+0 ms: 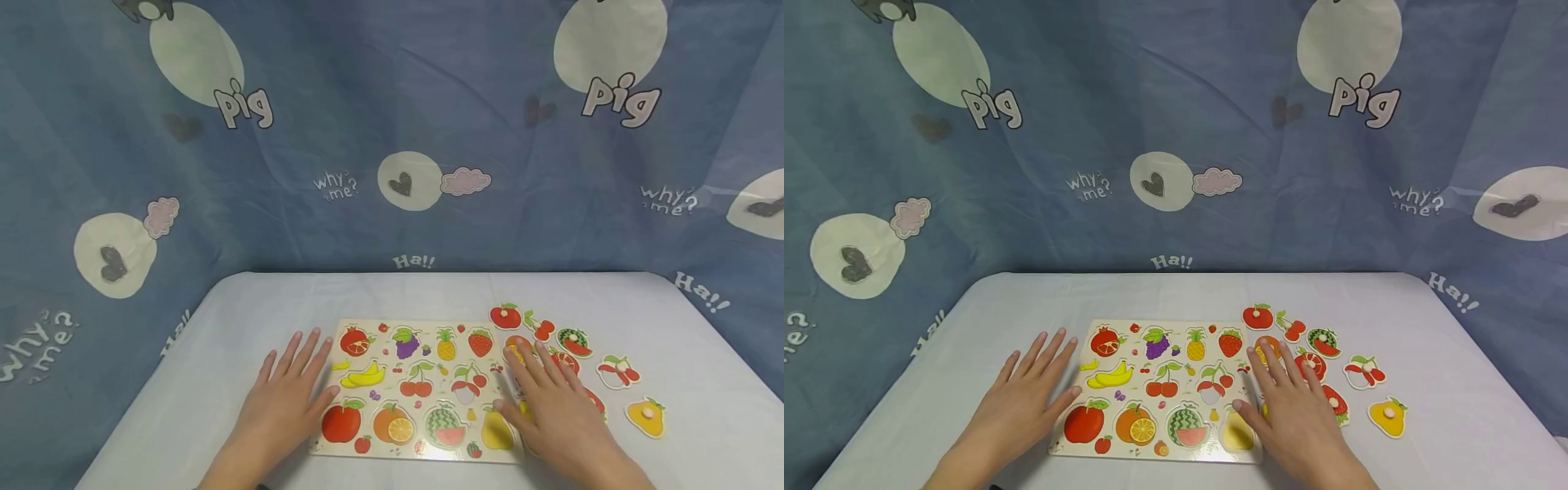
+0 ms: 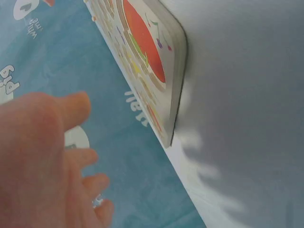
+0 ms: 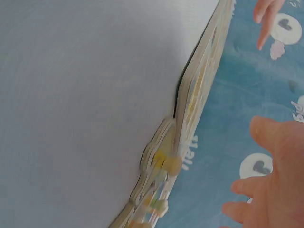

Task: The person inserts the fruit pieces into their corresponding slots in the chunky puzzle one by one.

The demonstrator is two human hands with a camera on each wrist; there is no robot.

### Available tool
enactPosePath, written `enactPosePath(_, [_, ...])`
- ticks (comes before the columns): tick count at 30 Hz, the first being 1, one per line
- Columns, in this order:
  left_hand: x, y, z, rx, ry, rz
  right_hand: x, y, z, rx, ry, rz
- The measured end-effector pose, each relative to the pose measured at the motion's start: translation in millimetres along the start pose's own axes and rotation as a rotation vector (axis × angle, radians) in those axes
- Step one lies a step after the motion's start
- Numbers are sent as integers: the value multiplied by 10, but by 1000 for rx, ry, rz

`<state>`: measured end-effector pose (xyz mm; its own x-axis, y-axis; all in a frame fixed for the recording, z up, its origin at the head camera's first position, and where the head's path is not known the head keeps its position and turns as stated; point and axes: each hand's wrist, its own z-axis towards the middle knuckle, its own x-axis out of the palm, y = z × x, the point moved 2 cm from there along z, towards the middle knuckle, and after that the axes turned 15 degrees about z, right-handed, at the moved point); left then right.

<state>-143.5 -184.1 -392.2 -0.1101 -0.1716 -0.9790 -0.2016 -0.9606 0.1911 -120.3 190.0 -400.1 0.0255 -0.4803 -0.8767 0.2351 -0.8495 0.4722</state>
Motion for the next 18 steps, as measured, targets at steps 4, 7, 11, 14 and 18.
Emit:
enactPosePath(4, [-14, 29, -54, 41, -27, 9, -39, -34, -16, -28, -3, -7])
enactPosePath(7, [-14, 53, -92, 72, -34, -10, -69, -68, -33, -43, -3, -29])
enactPosePath(11, [16, 79, -122, 103, 13, -81, -124, -126, -61, -57, 2, -70])
enactPosePath(14, [58, 95, -135, 110, 70, -170, -168, -165, -84, -66, 5, -77])
enactPosePath(18, [125, 122, -147, 100, 138, -292, -226, -208, -111, -94, -3, -64])
